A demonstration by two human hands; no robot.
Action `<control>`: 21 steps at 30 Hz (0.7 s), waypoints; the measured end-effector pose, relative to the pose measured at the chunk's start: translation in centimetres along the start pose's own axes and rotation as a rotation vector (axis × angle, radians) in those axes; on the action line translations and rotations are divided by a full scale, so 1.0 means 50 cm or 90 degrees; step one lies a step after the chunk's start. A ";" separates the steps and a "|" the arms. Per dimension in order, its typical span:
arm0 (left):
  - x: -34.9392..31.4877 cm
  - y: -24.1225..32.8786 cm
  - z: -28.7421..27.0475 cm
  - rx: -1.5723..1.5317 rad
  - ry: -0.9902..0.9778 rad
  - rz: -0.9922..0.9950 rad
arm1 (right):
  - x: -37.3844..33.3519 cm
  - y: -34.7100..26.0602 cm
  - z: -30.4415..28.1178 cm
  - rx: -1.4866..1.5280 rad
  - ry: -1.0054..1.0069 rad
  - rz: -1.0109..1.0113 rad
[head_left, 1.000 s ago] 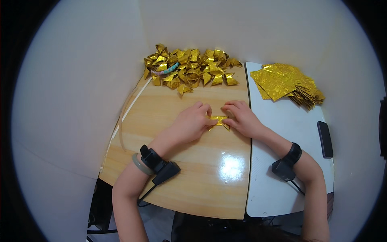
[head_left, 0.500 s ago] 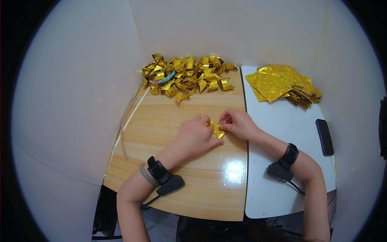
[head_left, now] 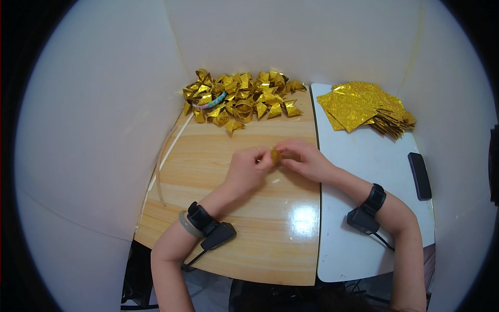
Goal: Folding sheets of gold foil paper into traditional Chinese ritual ingots (yuanbao).
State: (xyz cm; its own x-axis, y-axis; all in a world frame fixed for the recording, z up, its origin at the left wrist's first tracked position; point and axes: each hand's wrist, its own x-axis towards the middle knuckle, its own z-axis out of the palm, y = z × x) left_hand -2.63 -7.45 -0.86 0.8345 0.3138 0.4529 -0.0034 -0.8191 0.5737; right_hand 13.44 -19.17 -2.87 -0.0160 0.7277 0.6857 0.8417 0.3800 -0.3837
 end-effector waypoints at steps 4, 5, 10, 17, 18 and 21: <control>0.010 -0.034 -0.008 -0.455 0.038 -0.203 | 0.015 -0.031 -0.029 0.199 -0.220 0.319; 0.011 -0.037 -0.009 -0.498 0.048 -0.196 | 0.014 -0.028 -0.028 0.216 -0.207 0.320; 0.021 -0.006 -0.016 -0.539 0.029 -0.279 | 0.009 -0.015 -0.032 0.367 -0.210 0.405; 0.016 -0.052 -0.013 -0.329 -0.160 -0.335 | 0.025 -0.026 -0.051 0.386 -0.274 0.549; 0.015 -0.053 -0.011 -0.332 -0.161 -0.332 | 0.027 -0.026 -0.057 0.323 -0.272 0.559; 0.008 -0.044 -0.003 -0.211 -0.207 -0.285 | 0.035 -0.020 -0.071 0.236 -0.255 0.585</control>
State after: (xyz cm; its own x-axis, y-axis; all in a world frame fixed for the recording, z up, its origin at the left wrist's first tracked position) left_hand -2.40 -5.42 -1.84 0.9188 0.3866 -0.0799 0.2578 -0.4342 0.8631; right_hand 14.47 -20.31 0.88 0.3079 0.9324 -0.1893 0.4053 -0.3085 -0.8606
